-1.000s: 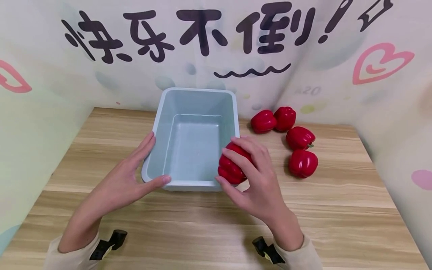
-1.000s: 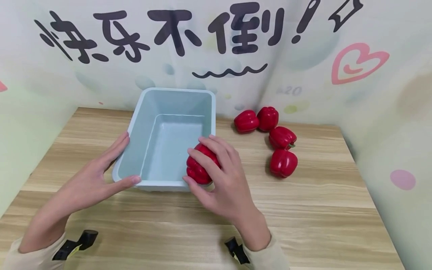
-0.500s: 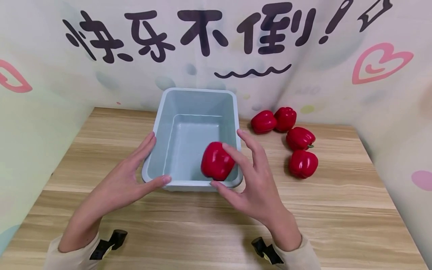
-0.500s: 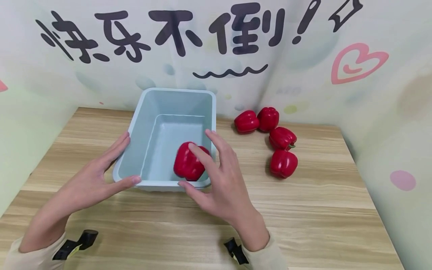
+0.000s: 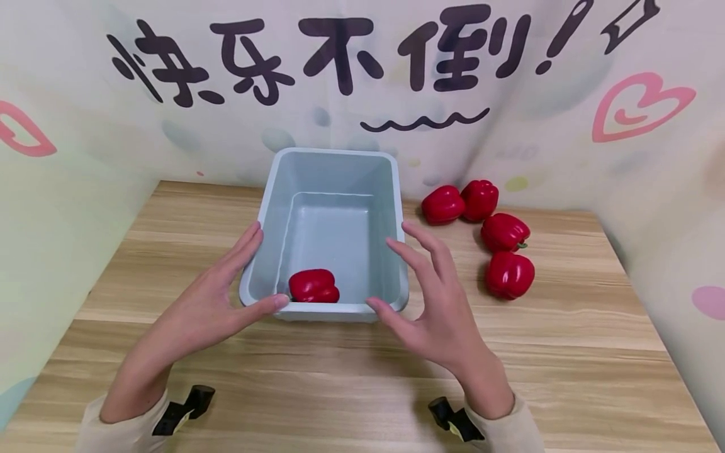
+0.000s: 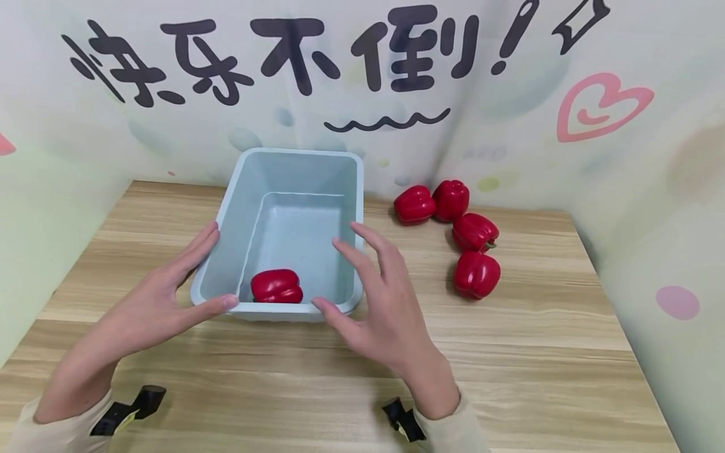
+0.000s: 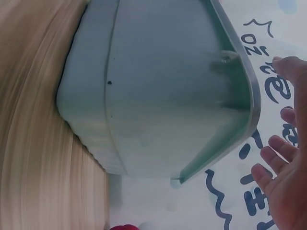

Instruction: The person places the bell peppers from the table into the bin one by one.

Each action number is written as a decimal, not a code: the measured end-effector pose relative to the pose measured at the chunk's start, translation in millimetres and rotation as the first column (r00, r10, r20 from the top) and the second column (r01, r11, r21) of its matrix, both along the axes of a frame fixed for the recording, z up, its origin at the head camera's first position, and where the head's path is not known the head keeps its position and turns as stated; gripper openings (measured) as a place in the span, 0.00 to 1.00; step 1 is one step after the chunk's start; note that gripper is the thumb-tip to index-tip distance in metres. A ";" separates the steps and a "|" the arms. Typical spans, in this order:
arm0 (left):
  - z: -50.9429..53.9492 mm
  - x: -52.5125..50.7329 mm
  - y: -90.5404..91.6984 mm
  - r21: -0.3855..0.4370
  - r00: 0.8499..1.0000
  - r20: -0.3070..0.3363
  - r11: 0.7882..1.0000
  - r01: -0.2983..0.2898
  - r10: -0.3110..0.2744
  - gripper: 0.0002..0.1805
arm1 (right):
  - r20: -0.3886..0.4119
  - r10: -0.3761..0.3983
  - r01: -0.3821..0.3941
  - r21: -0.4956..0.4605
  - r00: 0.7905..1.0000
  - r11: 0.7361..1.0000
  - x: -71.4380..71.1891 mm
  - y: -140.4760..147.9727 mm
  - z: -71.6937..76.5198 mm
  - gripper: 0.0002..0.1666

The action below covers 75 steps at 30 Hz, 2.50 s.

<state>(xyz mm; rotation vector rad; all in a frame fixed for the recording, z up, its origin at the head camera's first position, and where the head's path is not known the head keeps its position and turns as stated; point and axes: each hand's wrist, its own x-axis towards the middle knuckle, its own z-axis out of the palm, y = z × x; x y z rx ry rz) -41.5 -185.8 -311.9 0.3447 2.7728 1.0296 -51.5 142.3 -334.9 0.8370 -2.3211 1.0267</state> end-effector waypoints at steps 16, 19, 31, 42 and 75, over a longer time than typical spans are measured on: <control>-1.6 -1.6 -0.9 0.011 1.000 0.002 1.000 0.005 -0.005 0.60 | 0.140 -0.071 0.085 -0.098 0.988 0.992 -5.1 32.3 -13.3 0.52; -1.2 -1.0 -0.8 0.015 1.000 -0.003 1.000 0.006 -0.006 0.60 | 0.152 -0.095 0.115 -0.127 0.984 0.985 -4.7 42.1 -17.4 0.52; -1.4 -0.1 -1.8 0.009 1.000 -0.008 1.000 0.003 -0.003 0.60 | 0.197 -0.216 0.251 -0.173 0.956 0.952 0.1 88.8 -35.7 0.50; -3.1 -2.1 -1.1 0.007 1.000 -0.010 1.000 0.009 -0.009 0.59 | 0.238 -0.299 0.345 -0.180 0.924 0.921 17.7 126.2 -54.8 0.45; -3.7 -1.6 -3.0 0.014 1.000 -0.017 1.000 0.012 -0.011 0.59 | 0.604 -0.453 0.627 -0.101 0.655 0.772 21.1 155.6 -80.7 0.50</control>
